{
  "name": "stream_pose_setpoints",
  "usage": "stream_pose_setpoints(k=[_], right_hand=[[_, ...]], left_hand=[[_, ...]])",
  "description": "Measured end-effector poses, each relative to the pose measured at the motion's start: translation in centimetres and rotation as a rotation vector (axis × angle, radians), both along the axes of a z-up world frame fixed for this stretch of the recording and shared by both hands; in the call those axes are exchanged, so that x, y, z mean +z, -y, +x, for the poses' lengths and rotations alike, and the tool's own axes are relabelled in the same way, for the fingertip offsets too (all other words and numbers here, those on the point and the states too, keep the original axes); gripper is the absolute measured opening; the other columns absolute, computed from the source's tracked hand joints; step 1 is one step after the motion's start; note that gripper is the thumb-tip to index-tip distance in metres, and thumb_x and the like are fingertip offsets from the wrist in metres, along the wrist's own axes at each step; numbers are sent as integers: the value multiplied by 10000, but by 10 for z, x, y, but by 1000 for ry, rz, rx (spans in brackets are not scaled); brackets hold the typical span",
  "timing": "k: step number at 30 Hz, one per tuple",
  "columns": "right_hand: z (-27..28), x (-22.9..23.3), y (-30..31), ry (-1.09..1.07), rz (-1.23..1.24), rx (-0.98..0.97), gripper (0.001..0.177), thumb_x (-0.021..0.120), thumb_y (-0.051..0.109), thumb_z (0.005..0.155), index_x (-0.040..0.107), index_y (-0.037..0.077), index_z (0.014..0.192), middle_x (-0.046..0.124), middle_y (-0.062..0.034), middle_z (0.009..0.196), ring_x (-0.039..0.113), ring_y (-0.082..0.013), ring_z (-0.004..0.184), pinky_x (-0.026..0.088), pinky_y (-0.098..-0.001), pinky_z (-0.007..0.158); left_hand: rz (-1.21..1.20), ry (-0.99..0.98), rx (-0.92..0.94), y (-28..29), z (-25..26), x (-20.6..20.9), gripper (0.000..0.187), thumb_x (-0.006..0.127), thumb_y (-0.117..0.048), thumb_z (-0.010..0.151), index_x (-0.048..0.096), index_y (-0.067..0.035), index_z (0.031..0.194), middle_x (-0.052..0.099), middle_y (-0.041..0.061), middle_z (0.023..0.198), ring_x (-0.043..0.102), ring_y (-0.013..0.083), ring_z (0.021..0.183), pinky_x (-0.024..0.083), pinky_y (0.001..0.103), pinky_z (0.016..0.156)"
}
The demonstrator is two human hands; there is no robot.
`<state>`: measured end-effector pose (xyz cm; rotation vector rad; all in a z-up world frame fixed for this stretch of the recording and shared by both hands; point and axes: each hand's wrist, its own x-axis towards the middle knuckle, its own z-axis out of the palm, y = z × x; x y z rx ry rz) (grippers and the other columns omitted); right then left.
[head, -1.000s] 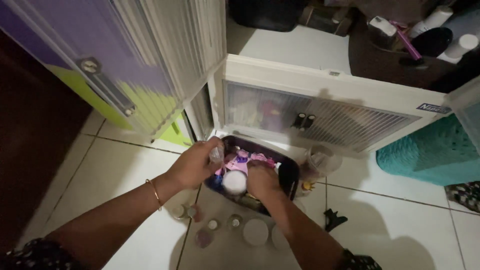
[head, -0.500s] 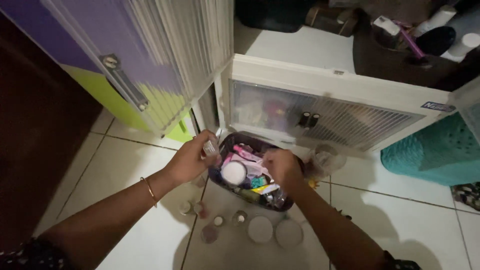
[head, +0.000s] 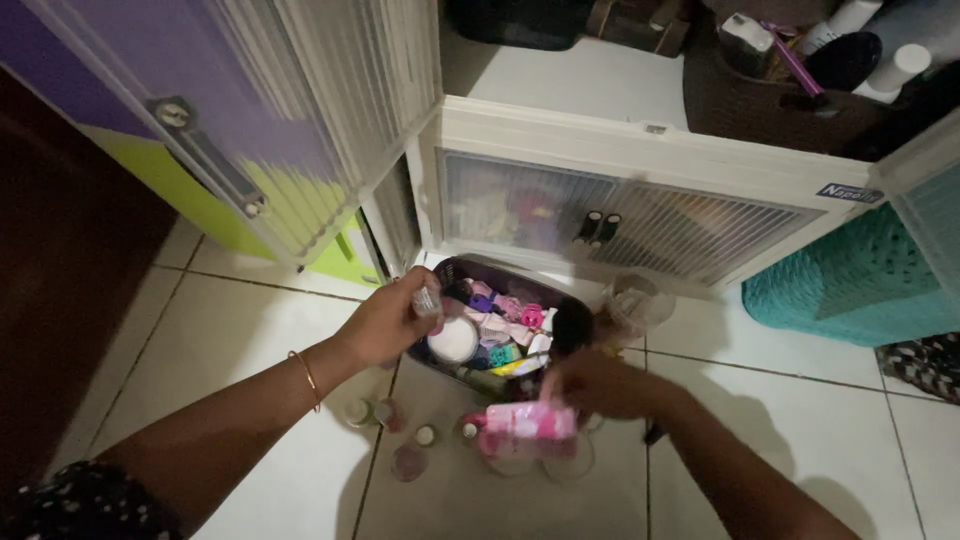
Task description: Organizing cosmetic bottles and hair accessories into a storage basket and arranging them on a shelf.
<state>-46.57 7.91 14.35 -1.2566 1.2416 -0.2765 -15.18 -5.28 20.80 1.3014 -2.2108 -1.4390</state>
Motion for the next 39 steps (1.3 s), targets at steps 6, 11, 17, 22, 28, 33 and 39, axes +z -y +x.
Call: stream_pose_setpoints(k=[6, 11, 17, 22, 28, 33, 39], right_hand=[[27, -66, 48, -398, -845, 51, 168, 688, 212, 884, 734, 50, 880, 711, -170, 849, 704, -339, 788, 567, -447, 711], [80, -142, 109, -774, -670, 88, 221, 614, 240, 917, 747, 79, 988, 718, -187, 984, 708, -372, 885, 564, -518, 810], [111, -113, 97, -898, -828, -193, 290, 603, 155, 861, 741, 74, 1102, 726, -192, 1057, 663, -397, 1014, 519, -546, 868], [103, -111, 110, -964, -404, -37, 237, 681, 223, 862, 783, 134, 1056, 740, -137, 1160, 680, -316, 1133, 500, -507, 946], [64, -122, 120, -488, -509, -299, 531, 804, 147, 720, 702, 159, 1241, 702, -189, 1071, 698, -358, 974, 547, -452, 865], [6, -152, 145, 440, -868, -413, 378, 722, 176, 925, 580, 28, 1242, 644, -155, 1141, 679, -301, 1031, 539, -374, 919], [10, 7, 113, -251, -908, -271, 378, 600, 341, 1003, 684, 19, 1182, 728, -176, 1090, 697, -307, 995, 526, -401, 869]], left_hand=[[-202, -170, -43, 14, 17, -51, 385, 724, -68, 868, 493, -100, 1175, 713, 106, 896, 722, 203, 804, 566, 349, 711], [-114, -105, 11, 11, 17, -27, 382, 694, -69, 866, 497, -106, 1191, 725, 105, 888, 730, 217, 783, 573, 367, 697], [-123, -26, 55, 2, 23, -4, 398, 728, -106, 872, 507, -112, 1203, 708, 105, 881, 700, 178, 761, 570, 370, 683], [31, -11, 109, -1, 29, -6, 362, 705, -134, 897, 512, -122, 1203, 697, 88, 870, 672, 166, 716, 580, 381, 640], [-25, -25, 79, 5, 29, -21, 379, 712, -141, 888, 507, -116, 1206, 683, 102, 839, 678, 174, 688, 567, 372, 611], [-139, -107, -13, 3, 25, -21, 375, 693, -130, 899, 497, -119, 1218, 711, 103, 862, 704, 201, 729, 556, 364, 654], [-146, -60, -14, 2, 16, -26, 420, 729, -124, 872, 487, -125, 1216, 705, 106, 868, 709, 213, 758, 561, 366, 684]])
